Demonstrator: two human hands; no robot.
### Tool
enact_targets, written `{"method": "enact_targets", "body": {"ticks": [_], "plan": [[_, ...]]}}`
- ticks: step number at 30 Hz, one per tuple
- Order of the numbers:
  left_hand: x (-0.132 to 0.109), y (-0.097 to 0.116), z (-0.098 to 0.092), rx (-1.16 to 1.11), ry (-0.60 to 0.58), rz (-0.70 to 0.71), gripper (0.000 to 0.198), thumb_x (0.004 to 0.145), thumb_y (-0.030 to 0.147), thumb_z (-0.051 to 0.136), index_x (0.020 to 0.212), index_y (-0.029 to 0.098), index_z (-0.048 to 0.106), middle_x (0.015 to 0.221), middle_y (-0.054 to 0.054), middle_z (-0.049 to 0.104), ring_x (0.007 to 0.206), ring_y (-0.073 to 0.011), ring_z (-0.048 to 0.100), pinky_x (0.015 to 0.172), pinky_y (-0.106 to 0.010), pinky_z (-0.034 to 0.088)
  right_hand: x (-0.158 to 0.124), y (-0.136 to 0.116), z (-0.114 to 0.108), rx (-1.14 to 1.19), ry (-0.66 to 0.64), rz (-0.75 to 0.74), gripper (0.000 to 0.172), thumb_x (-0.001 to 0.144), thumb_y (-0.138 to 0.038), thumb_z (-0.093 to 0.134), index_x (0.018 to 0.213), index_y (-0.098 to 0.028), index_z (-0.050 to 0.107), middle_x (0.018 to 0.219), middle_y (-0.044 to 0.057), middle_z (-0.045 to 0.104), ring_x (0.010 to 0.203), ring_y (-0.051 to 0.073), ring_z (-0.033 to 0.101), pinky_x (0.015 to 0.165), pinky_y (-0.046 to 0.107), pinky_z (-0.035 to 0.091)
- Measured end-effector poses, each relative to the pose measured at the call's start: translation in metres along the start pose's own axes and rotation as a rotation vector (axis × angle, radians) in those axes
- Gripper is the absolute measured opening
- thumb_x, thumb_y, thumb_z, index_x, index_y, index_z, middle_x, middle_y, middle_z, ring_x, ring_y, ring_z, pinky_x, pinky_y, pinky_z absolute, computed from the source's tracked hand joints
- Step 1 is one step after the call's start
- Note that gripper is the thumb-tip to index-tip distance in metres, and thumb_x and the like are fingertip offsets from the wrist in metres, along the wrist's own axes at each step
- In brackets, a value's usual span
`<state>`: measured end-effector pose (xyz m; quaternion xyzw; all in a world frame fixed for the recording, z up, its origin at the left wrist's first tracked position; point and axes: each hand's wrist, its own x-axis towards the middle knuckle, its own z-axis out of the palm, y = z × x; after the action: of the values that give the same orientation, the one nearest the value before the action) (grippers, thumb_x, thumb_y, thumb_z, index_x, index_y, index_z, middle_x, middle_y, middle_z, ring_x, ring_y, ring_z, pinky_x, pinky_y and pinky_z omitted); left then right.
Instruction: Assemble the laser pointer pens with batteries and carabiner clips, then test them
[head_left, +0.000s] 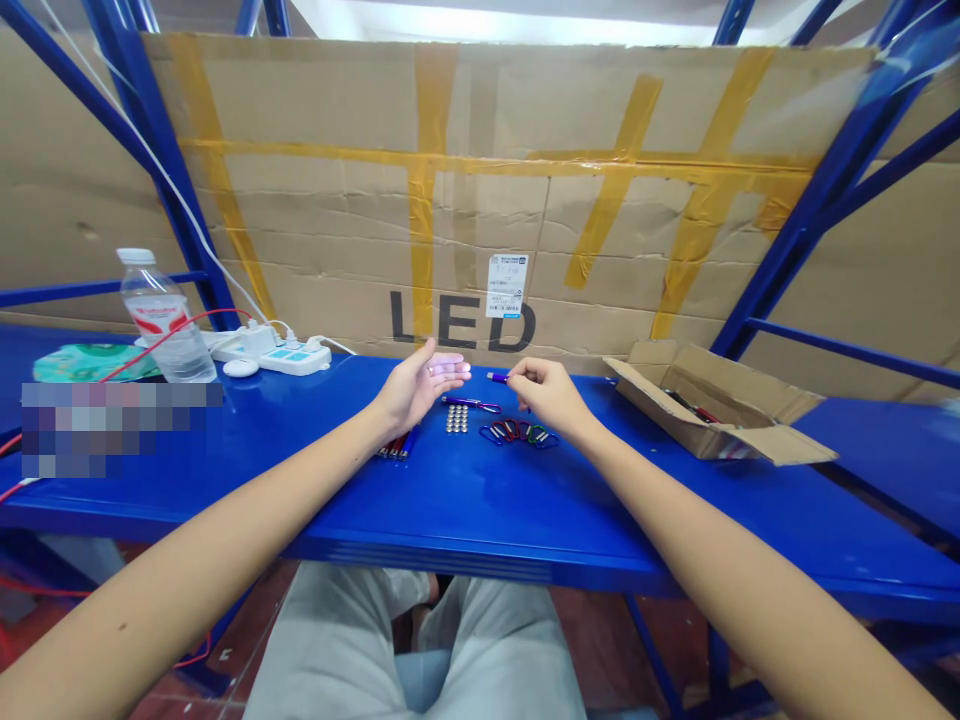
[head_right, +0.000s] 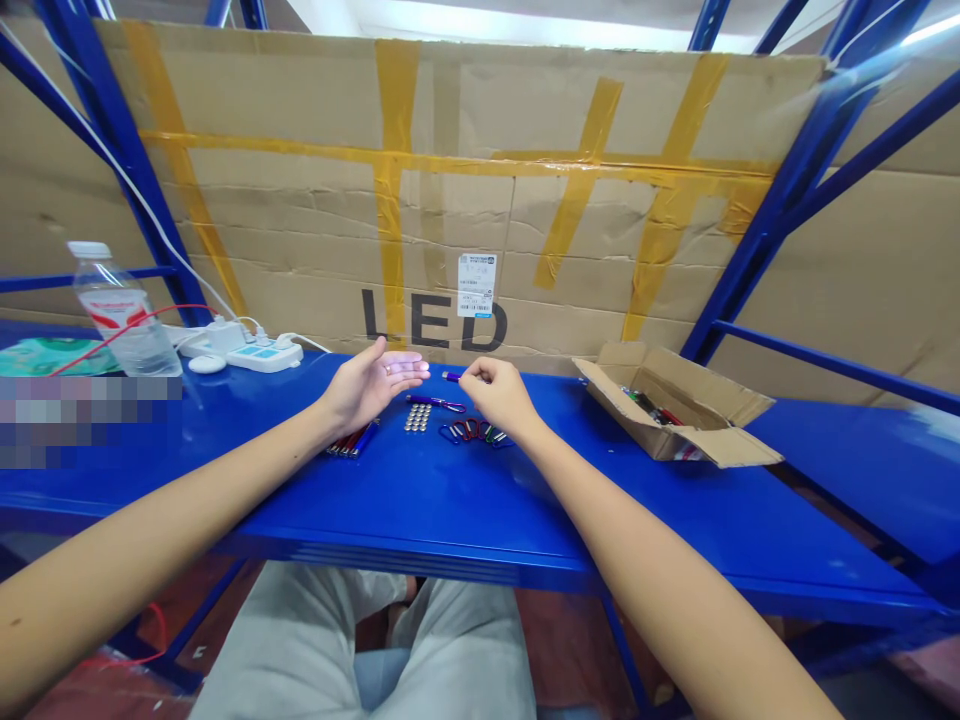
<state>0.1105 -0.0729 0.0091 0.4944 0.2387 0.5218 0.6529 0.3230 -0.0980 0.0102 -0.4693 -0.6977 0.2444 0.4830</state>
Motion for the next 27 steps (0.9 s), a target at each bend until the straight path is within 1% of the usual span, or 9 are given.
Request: {"method": "enact_targets", "body": {"ticks": [9,17,23,27], "plan": [[0.0021,-0.0021,-0.0038,0.013,-0.024,0.011,0.052,0.095,0.05,0.043,0.098,0.005,0.068,0.096,-0.02,0.071,0.096,-0.0254,0.066,0.094,-0.039,0.05,-0.0015,-0.0039,-0.0003,-0.04,0.034,-0.024,0.012,0.073,-0.027,0.053,0.065,-0.019,0.054,0.052,-0.003,0.05,0.05,0.012,0.047,0.054,0.028,0.038],[0.0002,-0.001,-0.0026,0.011,-0.018,0.009,0.052,0.096,0.049,0.041,0.096,0.004,0.068,0.096,-0.02,0.071,0.094,-0.0237,0.067,0.093,-0.037,0.05,-0.0014,-0.0047,-0.0012,-0.084,0.084,-0.044,0.012,0.072,-0.025,0.052,0.061,-0.019,0.051,0.052,-0.003,0.049,0.053,0.013,0.045,0.055,0.027,0.036],[0.0014,-0.0014,-0.0044,0.016,-0.022,0.007,0.052,0.096,0.05,0.041,0.098,0.006,0.068,0.099,-0.02,0.071,0.098,-0.0247,0.066,0.093,-0.036,0.051,-0.0005,-0.0047,-0.0022,-0.092,0.13,-0.018,0.014,0.072,-0.03,0.056,0.064,-0.019,0.055,0.052,-0.003,0.049,0.053,0.013,0.046,0.054,0.027,0.036],[0.0014,-0.0009,-0.0048,0.011,-0.019,-0.011,0.051,0.096,0.049,0.04,0.098,0.006,0.068,0.098,-0.02,0.071,0.096,-0.0243,0.067,0.093,-0.037,0.05,-0.0004,-0.0046,-0.0033,-0.109,0.154,-0.015,0.016,0.072,-0.031,0.057,0.061,-0.019,0.056,0.051,-0.002,0.049,0.052,0.013,0.046,0.053,0.027,0.035]]}}
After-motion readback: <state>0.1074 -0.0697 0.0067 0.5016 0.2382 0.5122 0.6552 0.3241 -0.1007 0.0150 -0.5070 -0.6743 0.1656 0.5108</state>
